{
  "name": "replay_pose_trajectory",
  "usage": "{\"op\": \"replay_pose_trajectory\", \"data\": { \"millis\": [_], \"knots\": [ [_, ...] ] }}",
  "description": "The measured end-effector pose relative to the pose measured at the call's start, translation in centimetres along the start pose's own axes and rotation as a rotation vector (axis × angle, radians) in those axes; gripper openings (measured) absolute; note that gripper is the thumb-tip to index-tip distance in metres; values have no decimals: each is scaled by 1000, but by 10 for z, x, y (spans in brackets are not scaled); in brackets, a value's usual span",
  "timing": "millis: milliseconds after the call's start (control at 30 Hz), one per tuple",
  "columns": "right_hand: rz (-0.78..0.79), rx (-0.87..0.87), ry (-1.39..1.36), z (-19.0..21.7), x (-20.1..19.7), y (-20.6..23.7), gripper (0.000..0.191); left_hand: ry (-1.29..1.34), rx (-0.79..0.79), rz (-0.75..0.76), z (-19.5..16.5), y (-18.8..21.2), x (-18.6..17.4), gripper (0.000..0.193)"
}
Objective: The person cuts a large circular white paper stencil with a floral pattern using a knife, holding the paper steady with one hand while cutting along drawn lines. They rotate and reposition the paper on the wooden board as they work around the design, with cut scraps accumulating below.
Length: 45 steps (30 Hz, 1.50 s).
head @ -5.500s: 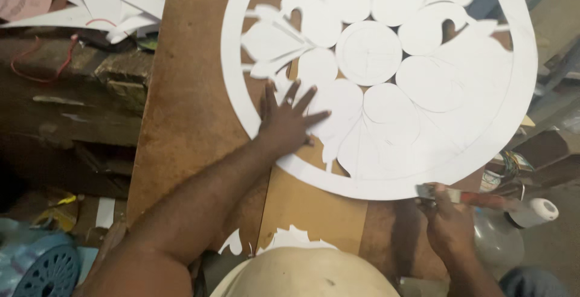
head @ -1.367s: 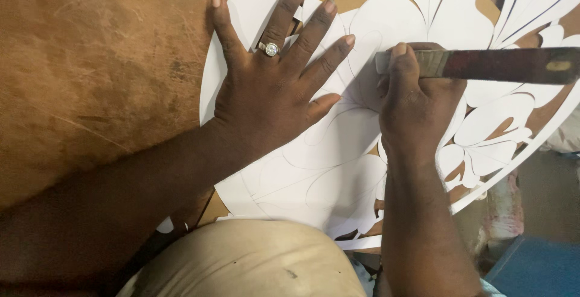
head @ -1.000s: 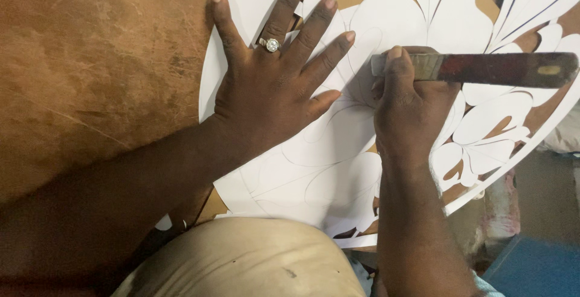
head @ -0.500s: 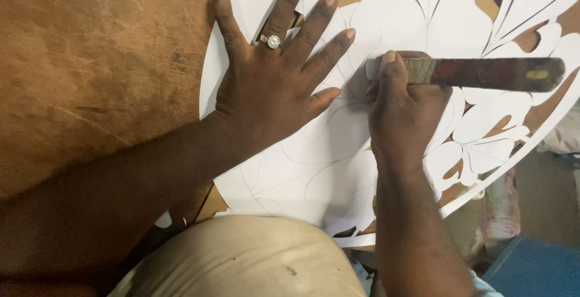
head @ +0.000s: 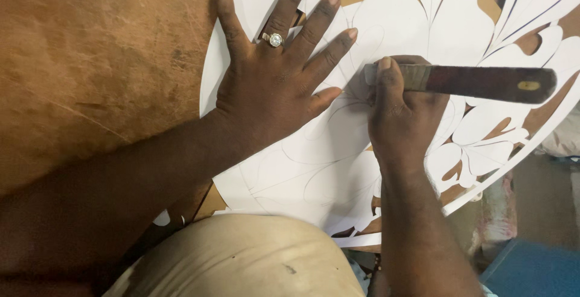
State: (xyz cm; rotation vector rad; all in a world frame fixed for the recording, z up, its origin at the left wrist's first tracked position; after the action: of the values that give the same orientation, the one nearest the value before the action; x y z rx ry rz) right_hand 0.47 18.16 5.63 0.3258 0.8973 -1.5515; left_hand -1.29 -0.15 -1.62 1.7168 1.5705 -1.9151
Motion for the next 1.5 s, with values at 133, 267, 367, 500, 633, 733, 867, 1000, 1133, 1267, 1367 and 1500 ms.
{"op": "replay_pose_trajectory", "data": {
  "millis": [133, 267, 367, 500, 633, 733, 867, 1000, 1133, 1267, 1367, 1500],
  "knots": [
    [24, -30, -4, -3, 0, 1, 18, 7, -3, 1, -1, -1, 1, 70],
    [44, -7, -24, -6, 0, 2, 18, -23, -2, -1, 0, -1, 0, 71],
    [72, -17, -19, -7, -1, 2, 19, -15, -6, 10, 0, -1, 1, 71],
    [98, -50, 55, -8, -3, 2, 19, -31, 2, 3, -1, -1, 1, 71],
    [122, -87, 117, -8, -6, 4, 19, -38, -2, 4, -1, -2, 1, 72],
    [141, -103, 84, -9, -7, 4, 18, -45, -9, 11, -1, -2, 1, 72],
    [156, -183, 233, -5, -8, 4, 19, -49, -2, 6, -2, -2, 1, 72],
    [172, -145, 263, -2, -10, 8, 17, -41, -8, 2, -2, -3, 1, 72],
    [187, -132, 192, -5, -13, 6, 17, -69, -9, -9, -3, -2, -1, 71],
    [132, -106, 15, -23, -19, 8, 18, -93, -14, -21, -3, -5, -3, 70],
    [43, -110, -363, -43, -31, 21, 18, -87, -19, -16, -4, -5, -5, 66],
    [-29, -138, -535, -67, -48, 43, 20, -175, 61, -45, -9, -5, -8, 61]
  ]
}}
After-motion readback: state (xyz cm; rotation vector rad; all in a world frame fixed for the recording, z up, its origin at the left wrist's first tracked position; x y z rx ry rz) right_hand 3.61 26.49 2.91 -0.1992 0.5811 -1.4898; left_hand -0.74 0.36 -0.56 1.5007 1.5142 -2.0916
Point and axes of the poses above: each hand's wrist, its own y-axis away from the middle knuckle, its own x-axis out of the palm, z = x × y, the point moved 4 cm from there along -y, towards the middle knuckle, and after that the axes turned 9 degrees about z, right-handed, at the moved point
